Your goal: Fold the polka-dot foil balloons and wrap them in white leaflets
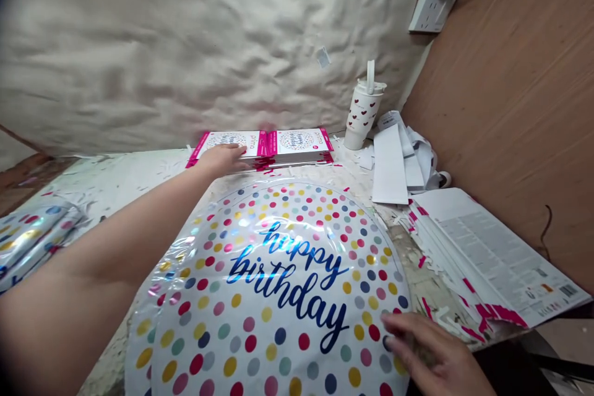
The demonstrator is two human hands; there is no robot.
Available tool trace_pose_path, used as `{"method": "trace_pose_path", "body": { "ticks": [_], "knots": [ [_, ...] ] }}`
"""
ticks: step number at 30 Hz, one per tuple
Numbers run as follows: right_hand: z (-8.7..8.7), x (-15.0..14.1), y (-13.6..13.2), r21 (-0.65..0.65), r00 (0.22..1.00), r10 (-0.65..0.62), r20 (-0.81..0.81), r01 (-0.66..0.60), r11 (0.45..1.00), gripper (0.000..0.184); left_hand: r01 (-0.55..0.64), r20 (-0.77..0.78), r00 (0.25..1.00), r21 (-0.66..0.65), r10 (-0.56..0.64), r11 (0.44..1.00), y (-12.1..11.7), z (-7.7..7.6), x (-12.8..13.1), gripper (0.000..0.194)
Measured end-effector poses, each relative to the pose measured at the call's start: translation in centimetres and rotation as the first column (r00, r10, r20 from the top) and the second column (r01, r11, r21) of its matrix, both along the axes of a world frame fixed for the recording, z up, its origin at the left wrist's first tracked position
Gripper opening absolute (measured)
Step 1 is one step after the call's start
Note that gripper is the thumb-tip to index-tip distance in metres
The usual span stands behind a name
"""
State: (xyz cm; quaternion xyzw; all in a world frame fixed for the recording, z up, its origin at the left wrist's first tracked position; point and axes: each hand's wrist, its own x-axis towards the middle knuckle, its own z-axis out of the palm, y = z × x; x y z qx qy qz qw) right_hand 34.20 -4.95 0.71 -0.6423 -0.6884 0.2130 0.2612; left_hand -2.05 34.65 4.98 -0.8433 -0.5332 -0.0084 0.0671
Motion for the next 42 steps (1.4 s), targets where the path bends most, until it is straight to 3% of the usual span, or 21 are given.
{"method": "trace_pose_path", "body": {
  "ticks": [2, 5, 7, 9, 10, 11, 12, 14, 15, 17, 19, 23, 25, 27, 28, 29, 31, 33, 36, 38, 42],
  "knots": [
    [0.5, -1.1, -0.7, 0.105, 0.958, 0.198, 0.207, -0.223, 0.969, 0.039, -0.049, 0.009, 0.999, -0.009, 0.049, 0.999, 0.2, 0.9, -0.4, 0.046],
    [0.4, -4.2, -1.2, 0.181, 0.785, 0.398, 0.475, -0.530, 0.828, 0.053, -0.110, 0.058, 0.993, 0.068, 0.106, 0.992, -1.3, 2.6, 0.2, 0.063],
    [-0.2, -6.2, -1.6, 0.216, 0.693, 0.436, 0.575, -0.642, 0.735, 0.047, -0.053, 0.087, 0.995, 0.112, 0.043, 0.992, -4.8, 3.4, 1.5, 0.071],
    [-0.9, -7.7, -2.1, 0.265, 0.675, 0.467, 0.571, -0.690, 0.673, 0.039, 0.096, 0.094, 0.990, 0.048, -0.100, 0.994, -11.0, 3.4, 3.0, 0.050],
    [-1.0, -8.1, -2.3, 0.292, 0.700, 0.479, 0.529, -0.681, 0.672, 0.038, 0.179, 0.096, 0.980, -0.037, -0.175, 0.983, -14.9, 3.3, 3.6, 0.032],
    [-1.0, -8.4, -2.5, 0.314, 0.741, 0.484, 0.465, -0.649, 0.693, 0.039, 0.310, 0.139, 0.948, -0.212, -0.285, 0.927, -19.2, 3.0, 4.0, 0.022],
    [-0.9, -8.6, -2.7, 0.326, 0.790, 0.476, 0.386, -0.600, 0.731, 0.041, 0.459, 0.214, 0.888, -0.357, -0.407, 0.814, -23.6, 2.7, 4.1, 0.023],
    [-0.5, -8.8, -2.9, 0.298, 0.866, 0.438, 0.240, -0.495, 0.816, 0.046, 0.626, 0.335, 0.778, -0.481, -0.531, 0.614, -31.4, 2.0, 3.9, 0.027],
    [-0.3, -9.0, -3.0, 0.276, 0.887, 0.420, 0.192, -0.460, 0.844, 0.048, 0.645, 0.356, 0.763, -0.477, -0.540, 0.597, -34.3, 1.8, 3.6, 0.023],
    [-0.3, -9.4, -3.2, 0.253, 0.900, 0.407, 0.153, -0.434, 0.864, 0.050, 0.604, 0.374, 0.797, -0.457, -0.475, 0.653, -37.8, 1.4, 2.8, 0.015],
    [-0.5, -9.8, -3.6, 0.245, 0.892, 0.421, 0.163, -0.450, 0.859, 0.047, 0.542, 0.398, 0.836, -0.488, -0.379, 0.684, -38.6, 1.0, 2.2, 0.022],
    [-0.2, -9.7, -3.9, 0.151, 0.868, 0.479, 0.127, -0.495, 0.856, 0.043, 0.401, 0.450, 0.888, -0.650, -0.099, 0.645, -36.1, 0.0, 1.6, 0.011],
    [1.1, -9.3, -3.4, -0.001, 0.850, 0.526, 0.038, -0.527, 0.850, 0.040, 0.336, 0.460, 0.876, -0.795, 0.143, 0.504, -34.5, -0.7, 1.4, 0.013],
    [2.9, -9.3, -2.3, -0.189, 0.825, 0.561, -0.066, -0.563, 0.805, 0.055, 0.339, 0.432, 0.836, -0.892, 0.339, 0.299, -33.2, -1.2, 1.1, 0.023],
    [3.8, -9.6, -1.7, -0.265, 0.819, 0.565, -0.099, -0.569, 0.778, 0.060, 0.352, 0.415, 0.823, -0.908, 0.388, 0.225, -32.7, -1.3, 1.1, 0.026],
    [4.5, -10.0, -1.0, -0.317, 0.820, 0.561, -0.110, -0.564, 0.763, 0.057, 0.354, 0.405, 0.816, -0.914, 0.413, 0.196, -32.3, -1.3, 1.2, 0.027],
    [5.3, -11.5, 0.2, -0.344, 0.834, 0.547, -0.071, -0.535, 0.771, 0.041, 0.328, 0.410, 0.817, -0.908, 0.405, 0.258, -32.0, -0.8, 1.7, 0.024],
    [5.1, -13.4, 1.0, -0.296, 0.851, 0.525, 0.012, -0.498, 0.815, 0.030, 0.309, 0.456, 0.829, -0.855, 0.322, 0.416, -32.3, -0.1, 2.4, 0.019],
    [3.8, -15.5, 1.7, -0.192, 0.873, 0.478, 0.100, -0.455, 0.870, 0.021, 0.290, 0.452, 0.890, -0.666, 0.063, 0.687, -33.6, 0.9, 1.9, 0.004],
    [3.0, -15.7, 1.9, -0.125, 0.905, 0.422, 0.059, -0.412, 0.902, 0.020, 0.246, 0.335, 0.939, -0.513, -0.072, 0.823, -34.4, 1.1, -0.1, 0.020],
    [2.6, -14.4, 2.1, -0.020, 0.952, 0.277, -0.131, -0.281, 0.959, 0.023, 0.110, 0.160, 0.985, -0.264, -0.069, 0.958, -35.0, 0.9, -6.0, 0.035]
  ]
}}
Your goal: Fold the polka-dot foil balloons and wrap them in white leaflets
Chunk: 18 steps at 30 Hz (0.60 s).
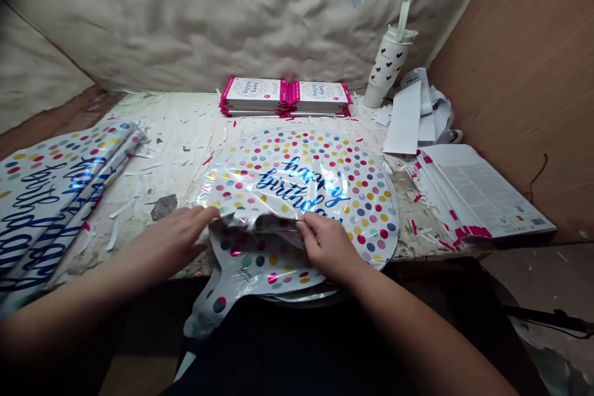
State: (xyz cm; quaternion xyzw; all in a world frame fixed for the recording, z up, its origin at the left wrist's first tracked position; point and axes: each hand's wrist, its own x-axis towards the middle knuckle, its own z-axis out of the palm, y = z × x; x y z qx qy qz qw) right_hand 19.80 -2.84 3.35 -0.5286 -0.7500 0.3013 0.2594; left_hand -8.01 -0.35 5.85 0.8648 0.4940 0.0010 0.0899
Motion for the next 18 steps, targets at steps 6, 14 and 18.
{"method": "trace_pose_path", "body": {
  "ticks": [6, 14, 18],
  "knots": [
    [-0.1, -0.4, -2.7, 0.186, 0.991, 0.094, 0.092, -0.110, 0.976, 0.018, 0.169, 0.313, 0.933, 0.059, -0.179, 0.984, 1.5, -1.2, -0.9, 0.066],
    [-5.0, 8.8, -5.5, 0.372, 0.815, -0.342, 0.469, 0.169, 0.913, 0.057, 0.353, 0.341, 0.882, -0.020, -0.326, 0.935, 1.2, -6.6, -1.2, 0.046],
    [-4.8, 13.5, -3.7, 0.305, 0.826, -0.248, 0.506, 0.098, 0.947, 0.049, 0.317, 0.303, 0.906, -0.026, -0.295, 0.948, 1.3, -5.7, -1.5, 0.051]
  ]
}}
